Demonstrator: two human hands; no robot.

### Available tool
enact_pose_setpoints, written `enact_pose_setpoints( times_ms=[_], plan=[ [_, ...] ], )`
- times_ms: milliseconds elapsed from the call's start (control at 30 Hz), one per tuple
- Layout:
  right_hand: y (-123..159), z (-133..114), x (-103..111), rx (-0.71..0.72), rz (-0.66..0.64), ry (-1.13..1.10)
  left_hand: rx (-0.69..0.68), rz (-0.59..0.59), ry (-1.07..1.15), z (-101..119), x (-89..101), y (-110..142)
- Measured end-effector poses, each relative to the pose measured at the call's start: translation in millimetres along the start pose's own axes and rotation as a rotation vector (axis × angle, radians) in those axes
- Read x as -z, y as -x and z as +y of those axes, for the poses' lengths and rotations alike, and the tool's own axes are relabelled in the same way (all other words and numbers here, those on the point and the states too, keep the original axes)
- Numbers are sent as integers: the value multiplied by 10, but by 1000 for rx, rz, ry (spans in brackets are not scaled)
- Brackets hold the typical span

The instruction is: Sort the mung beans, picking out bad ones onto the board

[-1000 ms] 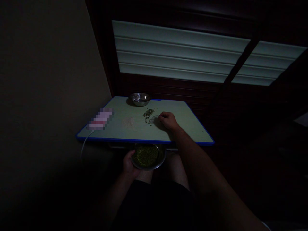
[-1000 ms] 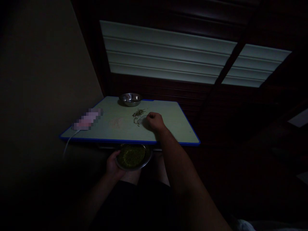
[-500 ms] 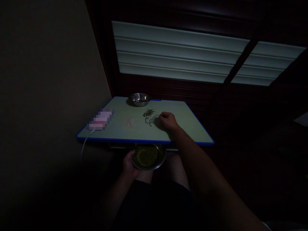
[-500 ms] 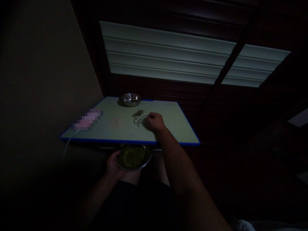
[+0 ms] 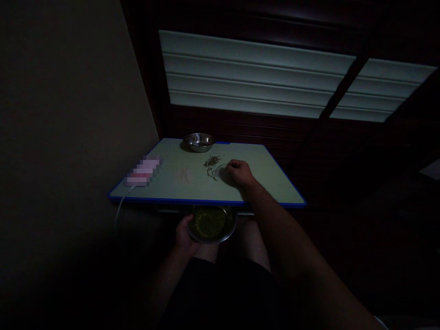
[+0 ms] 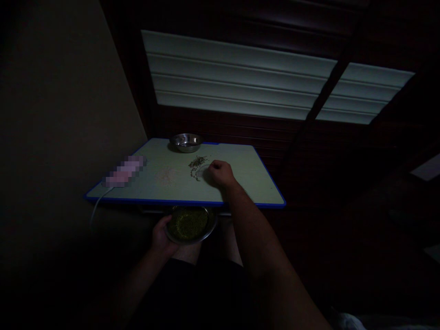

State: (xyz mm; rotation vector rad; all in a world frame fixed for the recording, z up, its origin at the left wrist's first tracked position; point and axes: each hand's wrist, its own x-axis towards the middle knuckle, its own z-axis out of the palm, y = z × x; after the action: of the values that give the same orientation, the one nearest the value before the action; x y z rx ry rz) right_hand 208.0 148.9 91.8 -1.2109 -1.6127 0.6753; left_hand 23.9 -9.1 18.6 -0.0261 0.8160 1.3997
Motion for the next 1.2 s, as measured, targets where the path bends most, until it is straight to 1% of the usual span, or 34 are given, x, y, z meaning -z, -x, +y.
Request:
enact_pose_setpoints(
  times_ms=[200, 367, 633, 800, 1000, 1200],
  plan=[
    [2, -1, -2, -19, -53, -20, 6, -23, 14, 3, 7, 7],
    [18, -32, 2, -55, -49, -42, 15, 9, 12, 7, -14, 15],
    [34, -63, 2, -95, -68, -64, 1, 2, -8, -2, 3, 0],
    [47, -109, 7, -83, -58, -74, -5, 1, -15, -7, 19, -23],
    [43, -86, -1, -101, -79, -95, 6, -11, -4, 1, 6, 5],
    [58, -107, 2, -94, -72, -98, -6, -7, 17, -5, -9, 16]
  ],
)
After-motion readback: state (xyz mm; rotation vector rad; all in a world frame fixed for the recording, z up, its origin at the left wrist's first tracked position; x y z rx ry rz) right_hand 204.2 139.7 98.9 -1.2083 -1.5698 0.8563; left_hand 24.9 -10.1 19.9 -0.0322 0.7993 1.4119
